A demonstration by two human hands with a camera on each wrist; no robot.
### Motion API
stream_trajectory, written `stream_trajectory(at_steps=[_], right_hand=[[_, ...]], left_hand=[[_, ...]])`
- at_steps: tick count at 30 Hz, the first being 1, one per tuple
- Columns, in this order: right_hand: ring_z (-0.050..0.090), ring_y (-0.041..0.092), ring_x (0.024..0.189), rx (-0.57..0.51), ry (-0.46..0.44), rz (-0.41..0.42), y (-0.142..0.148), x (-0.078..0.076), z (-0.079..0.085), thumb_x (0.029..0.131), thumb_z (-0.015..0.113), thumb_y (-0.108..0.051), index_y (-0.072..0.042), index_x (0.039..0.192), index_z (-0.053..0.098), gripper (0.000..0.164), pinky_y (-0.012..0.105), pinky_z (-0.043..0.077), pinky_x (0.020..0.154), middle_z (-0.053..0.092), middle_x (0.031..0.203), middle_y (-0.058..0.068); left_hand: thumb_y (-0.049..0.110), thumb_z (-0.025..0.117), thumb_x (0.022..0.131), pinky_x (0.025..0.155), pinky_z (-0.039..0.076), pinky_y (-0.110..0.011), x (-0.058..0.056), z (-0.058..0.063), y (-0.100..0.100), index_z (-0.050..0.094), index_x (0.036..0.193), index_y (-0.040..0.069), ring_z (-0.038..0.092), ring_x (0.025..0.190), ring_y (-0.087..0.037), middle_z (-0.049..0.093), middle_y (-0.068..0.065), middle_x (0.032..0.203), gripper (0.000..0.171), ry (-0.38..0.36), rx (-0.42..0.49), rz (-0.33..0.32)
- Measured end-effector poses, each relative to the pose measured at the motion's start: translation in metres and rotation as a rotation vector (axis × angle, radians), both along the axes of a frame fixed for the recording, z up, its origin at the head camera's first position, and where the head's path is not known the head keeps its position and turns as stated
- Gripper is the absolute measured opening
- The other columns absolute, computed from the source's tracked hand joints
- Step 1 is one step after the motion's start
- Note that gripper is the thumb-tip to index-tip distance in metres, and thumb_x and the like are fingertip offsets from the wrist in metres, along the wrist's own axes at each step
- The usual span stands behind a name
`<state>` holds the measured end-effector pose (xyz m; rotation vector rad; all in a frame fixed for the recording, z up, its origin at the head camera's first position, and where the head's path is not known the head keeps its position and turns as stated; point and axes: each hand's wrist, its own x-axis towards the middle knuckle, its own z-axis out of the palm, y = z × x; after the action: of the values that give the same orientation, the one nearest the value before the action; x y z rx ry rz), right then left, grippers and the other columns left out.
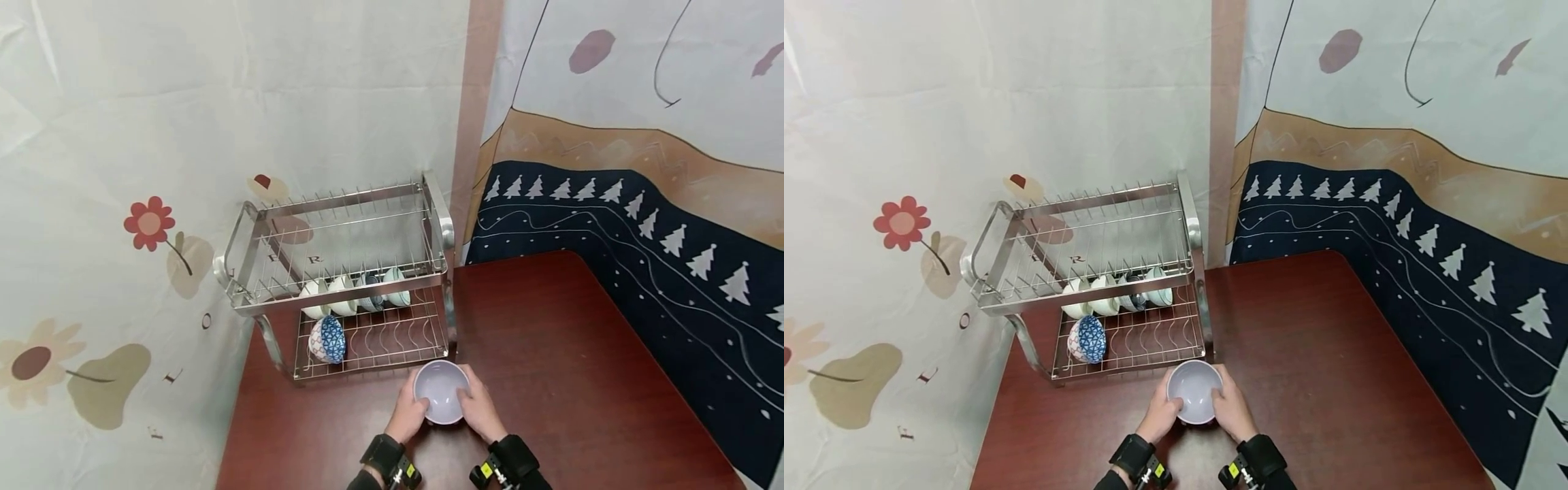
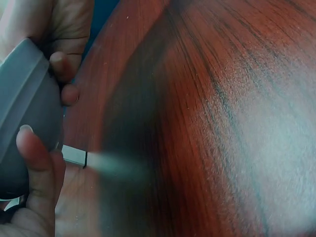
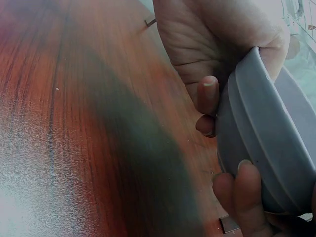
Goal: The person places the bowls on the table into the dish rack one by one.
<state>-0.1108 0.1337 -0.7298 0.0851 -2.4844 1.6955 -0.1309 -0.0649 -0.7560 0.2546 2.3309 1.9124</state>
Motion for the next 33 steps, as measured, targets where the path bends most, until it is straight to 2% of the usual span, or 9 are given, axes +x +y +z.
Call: stream_trajectory(at_steps=[5,10,12,14,17,20,25,30,33], right_hand=[[0.069,0.020,0.116,-0.063,-0.021,0.029,-0.010,0.012,0.053,0.105,0.061,-0.001,-0.004,0.139,0.067,0.035,0.023,0.054,0.092,0.074,0.131,0.021],[0.076,0.017,0.100,-0.232,-0.199,0.014,-0.001,0.013,0.082,0.118,0.050,-0.017,0.000,0.149,0.063,0.037,0.035,0.069,0.083,0.072,0.136,0.026],[0.079,0.030,0.097,-0.224,-0.196,-0.015,0.015,0.011,0.081,0.118,0.051,-0.016,0.001,0.153,0.060,0.040,0.045,0.071,0.082,0.071,0.137,0.031],[0.075,0.044,0.117,-0.081,-0.157,-0.056,0.037,0.011,0.077,0.116,0.057,-0.018,0.000,0.157,0.056,0.045,0.056,0.066,0.097,0.067,0.145,0.033],[0.050,0.056,0.149,0.250,-0.120,-0.116,0.074,0.011,0.064,0.110,0.069,-0.024,-0.003,0.164,0.047,0.063,0.071,0.044,0.121,0.053,0.161,0.035],[0.021,0.062,0.163,0.488,-0.153,-0.109,0.105,0.011,0.052,0.105,0.074,-0.035,-0.003,0.170,0.037,0.082,0.083,0.017,0.128,0.031,0.173,0.038],[0.001,0.062,0.166,0.566,-0.318,-0.033,0.131,0.006,0.043,0.102,0.074,-0.050,0.000,0.173,0.028,0.099,0.083,-0.010,0.130,0.013,0.179,0.037],[-0.001,0.062,0.167,0.588,-0.406,-0.006,0.136,0.001,0.043,0.102,0.072,-0.055,0.000,0.173,0.027,0.101,0.082,-0.011,0.130,0.010,0.180,0.036],[0.001,0.061,0.167,0.588,-0.394,-0.002,0.132,0.000,0.042,0.101,0.073,-0.052,0.000,0.173,0.028,0.099,0.082,-0.008,0.131,0.011,0.180,0.035]], left_hand=[[-0.011,0.061,0.074,0.098,0.057,-0.031,-0.002,0.006,-0.006,0.063,0.147,0.025,0.067,0.121,-0.020,0.071,-0.010,0.140,0.081,-0.008,-0.050,0.028],[-0.008,0.059,0.079,0.092,0.064,-0.044,0.000,0.029,-0.022,0.058,0.152,0.008,0.069,0.117,-0.028,0.069,-0.021,0.139,0.074,0.129,-0.019,0.031],[-0.009,0.059,0.078,0.093,0.064,-0.048,-0.001,0.029,-0.030,0.058,0.152,0.006,0.069,0.119,-0.031,0.069,-0.022,0.139,0.075,0.139,-0.020,0.046],[-0.009,0.060,0.076,0.096,0.063,-0.047,-0.005,0.024,-0.039,0.060,0.151,0.012,0.069,0.121,-0.029,0.069,-0.018,0.140,0.077,0.092,-0.030,0.071],[-0.010,0.061,0.075,0.105,0.059,-0.049,-0.014,0.013,-0.050,0.062,0.149,0.022,0.067,0.128,-0.029,0.069,-0.012,0.143,0.081,0.012,-0.044,0.115],[-0.013,0.060,0.074,0.110,0.055,-0.056,-0.021,0.011,-0.057,0.064,0.147,0.023,0.066,0.131,-0.034,0.069,-0.010,0.145,0.082,0.001,-0.017,0.150],[-0.014,0.060,0.072,0.111,0.053,-0.057,-0.028,0.010,-0.063,0.065,0.145,0.024,0.066,0.131,-0.035,0.071,-0.009,0.143,0.082,0.019,-0.030,0.187],[-0.011,0.061,0.077,0.109,0.055,-0.052,-0.032,0.013,-0.067,0.066,0.143,0.023,0.068,0.128,-0.033,0.073,-0.008,0.141,0.074,0.040,-0.100,0.206],[-0.011,0.060,0.082,0.085,0.066,-0.047,-0.033,0.020,-0.072,0.068,0.140,0.023,0.068,0.123,-0.037,0.073,-0.012,0.139,0.068,0.035,-0.115,0.243]])
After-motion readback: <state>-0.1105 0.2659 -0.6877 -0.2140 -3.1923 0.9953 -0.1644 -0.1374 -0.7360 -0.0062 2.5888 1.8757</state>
